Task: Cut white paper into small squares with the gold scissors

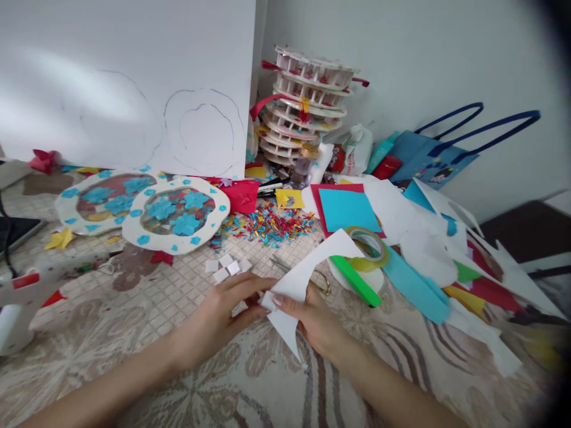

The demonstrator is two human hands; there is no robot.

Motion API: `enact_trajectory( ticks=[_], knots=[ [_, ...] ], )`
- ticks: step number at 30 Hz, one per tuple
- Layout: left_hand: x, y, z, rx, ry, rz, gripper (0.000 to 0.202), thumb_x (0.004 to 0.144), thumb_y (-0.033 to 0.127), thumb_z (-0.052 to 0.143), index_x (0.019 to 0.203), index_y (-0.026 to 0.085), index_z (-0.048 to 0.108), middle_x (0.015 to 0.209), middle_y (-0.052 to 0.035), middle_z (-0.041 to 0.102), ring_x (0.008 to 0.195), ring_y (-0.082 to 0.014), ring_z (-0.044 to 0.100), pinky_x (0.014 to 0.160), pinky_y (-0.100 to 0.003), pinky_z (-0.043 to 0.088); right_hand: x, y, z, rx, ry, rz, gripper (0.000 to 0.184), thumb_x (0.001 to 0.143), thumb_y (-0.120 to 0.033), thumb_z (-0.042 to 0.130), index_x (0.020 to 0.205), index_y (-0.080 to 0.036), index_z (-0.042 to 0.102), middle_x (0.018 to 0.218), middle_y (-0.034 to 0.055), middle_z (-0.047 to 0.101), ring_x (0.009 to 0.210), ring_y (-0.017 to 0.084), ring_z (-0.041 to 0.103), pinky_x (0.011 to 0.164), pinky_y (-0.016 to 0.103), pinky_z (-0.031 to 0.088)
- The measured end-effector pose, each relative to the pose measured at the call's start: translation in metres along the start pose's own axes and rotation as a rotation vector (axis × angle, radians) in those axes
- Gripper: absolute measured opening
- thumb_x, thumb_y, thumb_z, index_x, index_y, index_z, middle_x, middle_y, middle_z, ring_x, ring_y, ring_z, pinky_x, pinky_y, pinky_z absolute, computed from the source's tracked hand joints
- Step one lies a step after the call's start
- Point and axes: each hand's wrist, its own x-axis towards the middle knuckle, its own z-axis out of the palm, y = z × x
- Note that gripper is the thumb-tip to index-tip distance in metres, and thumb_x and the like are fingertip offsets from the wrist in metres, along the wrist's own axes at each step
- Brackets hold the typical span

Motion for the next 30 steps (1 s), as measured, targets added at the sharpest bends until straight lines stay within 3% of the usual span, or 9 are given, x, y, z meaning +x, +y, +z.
enact_trajectory(
  ticks=[3, 14, 19, 30],
  knots=[
    [0.0, 0.001, -0.002, -0.064, 0.001, -0.058, 0.024, 0.086, 0.017, 0.057, 0.11, 0.022, 0.056, 0.093, -0.002, 0.063, 0.077, -0.0134, 0.059, 0.07, -0.026, 0.05, 0.0, 0.002, -0.002, 0.004, 0.0, -0.001, 0.021, 0.067, -0.024, 0.079, 0.085, -0.018, 0.07, 0.081, 0.0004, 0.073, 0.073, 0.015, 0.064, 0.068, 0.025, 0.049],
    [0.005, 0.003, -0.018, -0.096, -0.174, 0.015, 0.02, 0.089, 0.019, 0.053, 0.108, 0.022, 0.062, 0.1, -0.0033, 0.062, 0.08, -0.012, 0.057, 0.072, -0.024, 0.047, 0.001, 0.0, -0.001, 0.055, -0.044, 0.085, 0.028, 0.068, -0.03, 0.078, 0.09, -0.016, 0.068, 0.081, 0.0027, 0.072, 0.072, 0.016, 0.065, 0.068, 0.027, 0.048],
    [0.007, 0.003, -0.018, -0.123, -0.174, -0.022, 0.021, 0.088, 0.021, 0.055, 0.108, 0.022, 0.063, 0.096, -0.0026, 0.063, 0.076, -0.0117, 0.057, 0.07, -0.024, 0.047, 0.001, -0.002, -0.001, 0.025, -0.1, 0.08, 0.032, 0.065, -0.023, 0.08, 0.093, -0.017, 0.069, 0.077, 0.0005, 0.071, 0.07, 0.015, 0.064, 0.069, 0.027, 0.048],
    [0.003, 0.002, -0.015, -0.095, -0.166, -0.045, 0.024, 0.088, 0.017, 0.054, 0.11, 0.024, 0.06, 0.098, -0.0021, 0.061, 0.077, -0.0119, 0.058, 0.069, -0.024, 0.047, 0.001, 0.001, -0.002, 0.025, -0.034, 0.076, 0.025, 0.067, -0.027, 0.079, 0.087, -0.017, 0.069, 0.076, -0.0001, 0.071, 0.07, 0.013, 0.064, 0.065, 0.023, 0.048]
  ],
)
